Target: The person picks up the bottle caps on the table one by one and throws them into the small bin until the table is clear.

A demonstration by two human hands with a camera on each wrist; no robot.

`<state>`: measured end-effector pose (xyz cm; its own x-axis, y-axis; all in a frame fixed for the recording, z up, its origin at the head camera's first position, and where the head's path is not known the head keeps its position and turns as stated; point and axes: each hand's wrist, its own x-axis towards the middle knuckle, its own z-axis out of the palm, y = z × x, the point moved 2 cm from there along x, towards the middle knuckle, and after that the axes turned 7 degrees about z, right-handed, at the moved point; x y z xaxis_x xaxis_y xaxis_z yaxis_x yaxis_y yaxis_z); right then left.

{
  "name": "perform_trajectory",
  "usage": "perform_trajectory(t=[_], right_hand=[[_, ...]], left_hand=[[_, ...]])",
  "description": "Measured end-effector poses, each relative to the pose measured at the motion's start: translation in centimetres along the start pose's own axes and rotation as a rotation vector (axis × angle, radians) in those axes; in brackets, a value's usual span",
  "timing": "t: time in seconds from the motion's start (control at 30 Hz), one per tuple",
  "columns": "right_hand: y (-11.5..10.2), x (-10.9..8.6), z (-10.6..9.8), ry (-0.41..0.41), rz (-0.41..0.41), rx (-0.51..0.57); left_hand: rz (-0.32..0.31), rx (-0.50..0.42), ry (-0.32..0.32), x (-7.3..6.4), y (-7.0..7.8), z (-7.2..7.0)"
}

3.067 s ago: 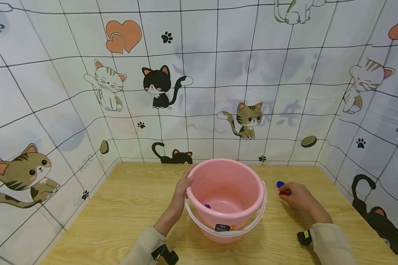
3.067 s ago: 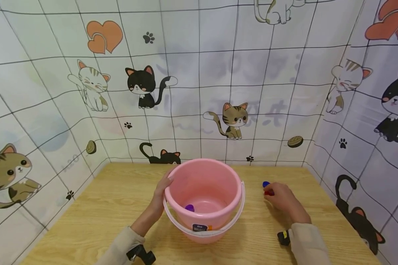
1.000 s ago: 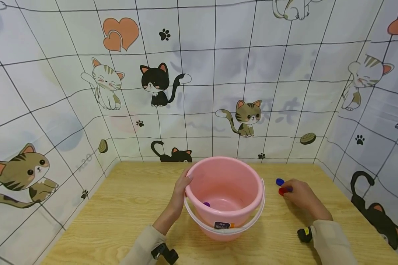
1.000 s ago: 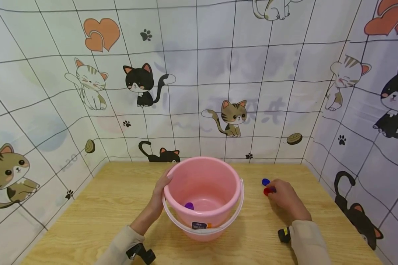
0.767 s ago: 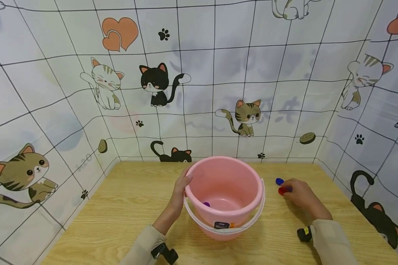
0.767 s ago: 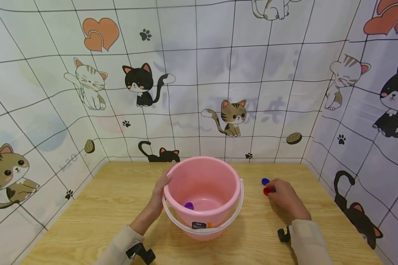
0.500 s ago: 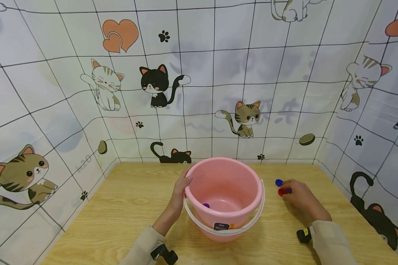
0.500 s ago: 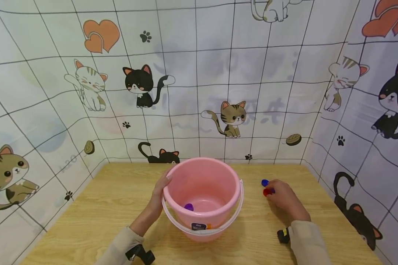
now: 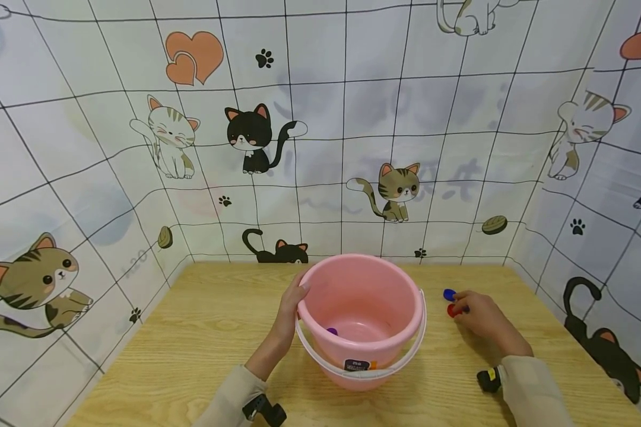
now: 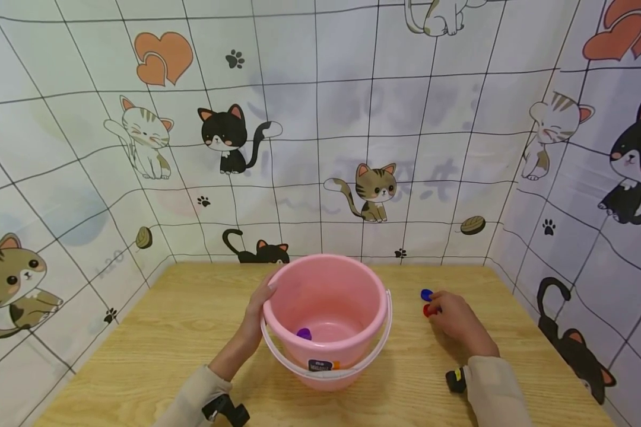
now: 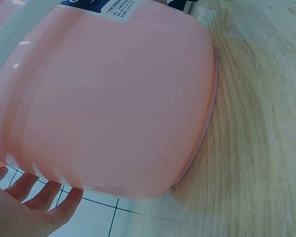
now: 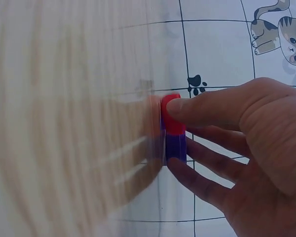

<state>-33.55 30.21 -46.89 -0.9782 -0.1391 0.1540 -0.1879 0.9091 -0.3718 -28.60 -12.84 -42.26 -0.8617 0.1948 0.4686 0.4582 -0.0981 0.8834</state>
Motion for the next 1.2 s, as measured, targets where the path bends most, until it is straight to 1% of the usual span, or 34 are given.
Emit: perform_trajectory(t=[0.13,0.53,0.63,0.8,0.9,1.07,1.2], right_hand=[[0.03,0.06,-0.06,-0.001,-0.005,-0.005],[-0.37,0.07,-0.34,0.038,-0.045,-0.034],[-0.50,0.14,-0.44,0.038,-0.037,-0.037],[-0.48,0.31,-0.51,0.016,0.005,-0.023],[-0.47,0.29,-0.56,0.005,0.013,-0.018],[-0.47,0.37,-0.56,0.009,0.008,-0.010],[-0.54,0.40,-0.49,0.004,0.037,0.011]], left_hand=[[-0.003,-0.006,0.002,0.07,0.03,0.00],[-0.011,0.008,0.002,0.10,0.02,-0.03],[-0.016,0.011,0.007,0.05,0.00,-0.05],[-0.018,0.010,0.017,-0.03,0.01,-0.05],[-0.013,0.003,0.011,-0.01,0.05,-0.02],[-0.006,-0.001,0.003,0.03,0.01,-0.01],[-0.004,0.001,0.004,0.05,-0.05,-0.02]])
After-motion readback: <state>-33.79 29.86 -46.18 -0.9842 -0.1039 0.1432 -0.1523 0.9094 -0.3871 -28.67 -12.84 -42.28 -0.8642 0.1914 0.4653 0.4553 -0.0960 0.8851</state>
